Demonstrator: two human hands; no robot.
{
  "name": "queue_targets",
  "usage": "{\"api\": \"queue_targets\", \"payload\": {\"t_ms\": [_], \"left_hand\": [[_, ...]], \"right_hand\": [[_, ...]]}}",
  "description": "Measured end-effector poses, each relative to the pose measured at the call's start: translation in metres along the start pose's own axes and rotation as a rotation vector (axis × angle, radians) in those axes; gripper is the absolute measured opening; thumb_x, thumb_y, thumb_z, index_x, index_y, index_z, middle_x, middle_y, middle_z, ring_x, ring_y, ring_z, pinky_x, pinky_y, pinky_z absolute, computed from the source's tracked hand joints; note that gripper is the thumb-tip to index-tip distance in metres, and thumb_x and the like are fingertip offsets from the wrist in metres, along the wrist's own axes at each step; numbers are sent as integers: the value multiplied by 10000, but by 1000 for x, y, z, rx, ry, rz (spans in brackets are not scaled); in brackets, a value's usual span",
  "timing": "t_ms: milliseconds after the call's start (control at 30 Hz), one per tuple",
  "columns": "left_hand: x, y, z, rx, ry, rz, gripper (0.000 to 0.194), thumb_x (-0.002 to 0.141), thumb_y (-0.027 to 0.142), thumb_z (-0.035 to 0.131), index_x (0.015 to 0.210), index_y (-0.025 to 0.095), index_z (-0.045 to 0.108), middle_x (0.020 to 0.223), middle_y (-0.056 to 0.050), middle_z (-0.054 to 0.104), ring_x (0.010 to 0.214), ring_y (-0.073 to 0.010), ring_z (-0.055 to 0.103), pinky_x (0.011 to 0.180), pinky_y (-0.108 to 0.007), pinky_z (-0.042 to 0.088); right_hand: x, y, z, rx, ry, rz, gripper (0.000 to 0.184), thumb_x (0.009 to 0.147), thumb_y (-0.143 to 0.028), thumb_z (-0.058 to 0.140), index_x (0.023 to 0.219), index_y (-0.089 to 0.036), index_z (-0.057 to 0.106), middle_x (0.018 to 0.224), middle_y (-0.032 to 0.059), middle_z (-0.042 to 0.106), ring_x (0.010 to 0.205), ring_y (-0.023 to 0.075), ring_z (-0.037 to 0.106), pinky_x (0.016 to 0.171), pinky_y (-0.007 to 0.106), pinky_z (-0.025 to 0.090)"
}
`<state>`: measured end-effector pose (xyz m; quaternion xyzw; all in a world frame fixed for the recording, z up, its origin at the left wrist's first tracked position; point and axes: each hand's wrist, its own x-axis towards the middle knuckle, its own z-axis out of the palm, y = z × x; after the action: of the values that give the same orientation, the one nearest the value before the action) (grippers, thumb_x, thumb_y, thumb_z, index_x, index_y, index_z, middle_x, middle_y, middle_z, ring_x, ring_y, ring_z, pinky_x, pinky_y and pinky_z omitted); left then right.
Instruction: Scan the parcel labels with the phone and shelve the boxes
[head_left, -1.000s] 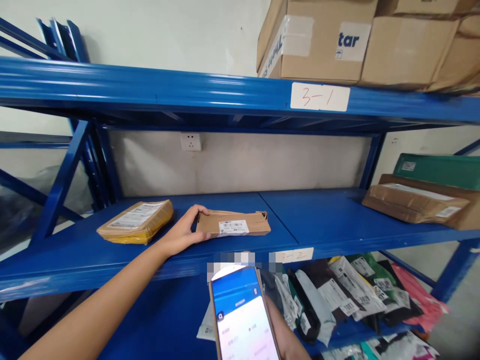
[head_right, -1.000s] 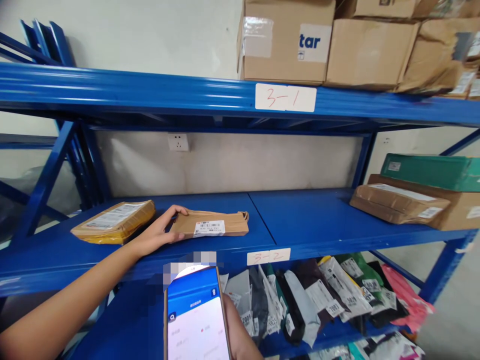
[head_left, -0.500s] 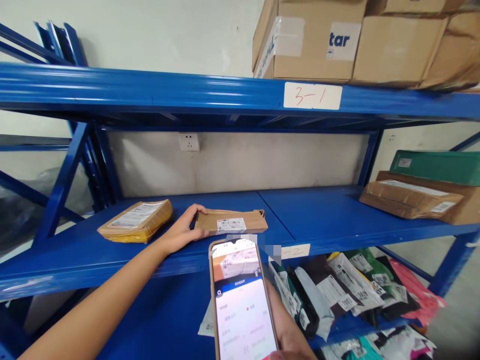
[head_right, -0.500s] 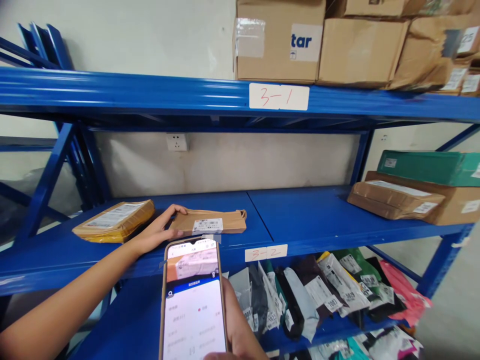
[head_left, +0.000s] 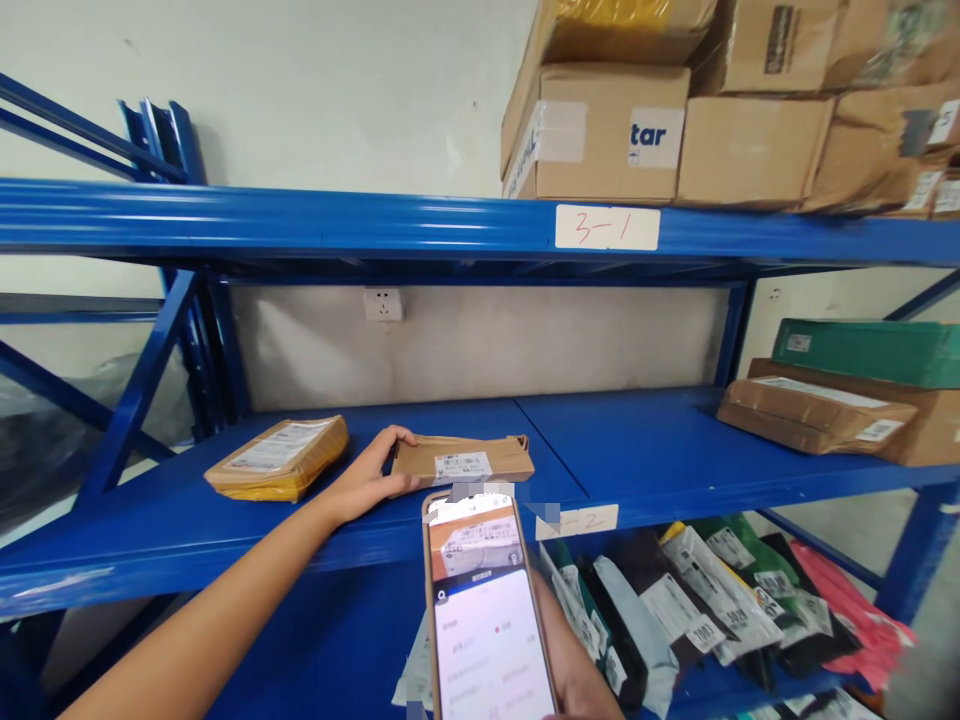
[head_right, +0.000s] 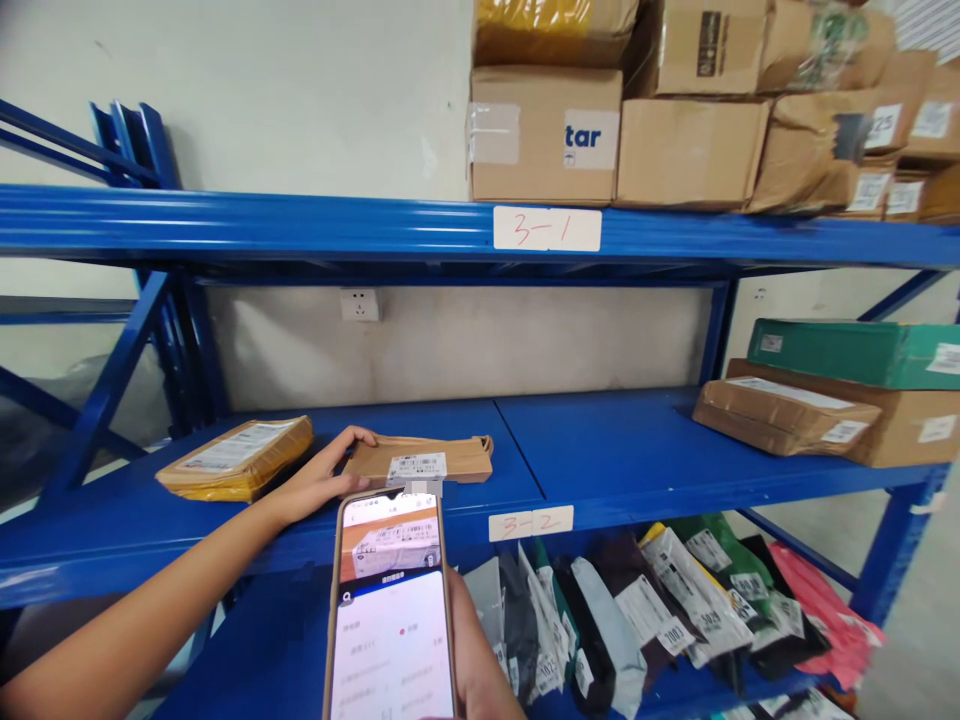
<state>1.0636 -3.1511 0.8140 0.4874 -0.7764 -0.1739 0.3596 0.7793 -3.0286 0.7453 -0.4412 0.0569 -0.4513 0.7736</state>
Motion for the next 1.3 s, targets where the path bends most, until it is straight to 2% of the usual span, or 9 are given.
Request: {"api": "queue_targets", "payload": {"t_ms": [167,300,500,667,767,900,1033,1167,1300], "left_hand": [[0,-1,1,-20,7,2,470,754,414,633,1130,231,419,1215,-52,509,1108,-275,503,986,-402,403],[0,-1,2,-27,6,-4,480,748,418,631,1134,235,412,1214,-50,504,1090,-272,504,961,-390,400],[1,0,1,-16,11,7,465,752,421,645,1117,237,427,1232,-54,509,1141,-280,488,1026,-413,367],[1,1,1,-6,1,-12,452,768,414,635,1132,244,430,1229,-43,515,1114,-268,505,972,-391,401],[-1,2,0,-6,1,-34,446,768,404,631,1138,251,435,1252,-40,509,1134,-271,501,925,-363,422],[-1,2,0,20,12,-48,475,757,430,643,1144,243,441,1216,-40,531,1103,-271,518,958,-382,410],[0,2,0,25,6,-56,482,756,442,652,1143,242,446,1206,-40,532,1085,-273,523,933,-382,419],[1,2,0,15,-1,-47,477,754,431,663,1134,237,450,1202,-40,520,1070,-261,514,955,-386,403],[2,2,2,13,4,-39,465,755,416,661,1131,237,452,1200,-37,512,1052,-251,504,944,-376,399]], "right_hand": [[0,1,-4,12,-48,17,1012,582,-454,863,1420,-237,338,1469,174,520,1350,419,481,1091,545,375],[1,5,-9,3,-72,-12,989,588,-451,847,1411,-239,342,1432,170,554,1326,414,507,1076,532,387],[4,13,-14,3,-123,-20,1158,589,-496,834,1489,-243,150,1349,195,589,1128,423,648,887,522,498],[2,3,-9,-21,-189,3,988,670,-415,849,1450,-287,256,1255,124,656,1070,342,695,893,468,511],[-2,-4,-5,-43,-233,56,897,706,-338,848,1420,-255,311,1123,101,721,987,308,735,854,437,539],[-3,1,-6,27,-125,87,811,835,-384,752,1452,-242,245,1172,137,730,980,292,746,856,439,555],[0,14,-12,-10,21,80,718,909,-473,670,1439,-293,221,1152,117,738,850,285,779,723,391,586],[1,16,-18,-70,-46,91,831,832,-415,731,1459,-290,201,1147,125,745,890,312,770,563,282,539],[0,10,-20,-141,-57,140,869,810,-273,690,1488,-283,148,1187,146,735,1004,342,739,544,254,520]]}}
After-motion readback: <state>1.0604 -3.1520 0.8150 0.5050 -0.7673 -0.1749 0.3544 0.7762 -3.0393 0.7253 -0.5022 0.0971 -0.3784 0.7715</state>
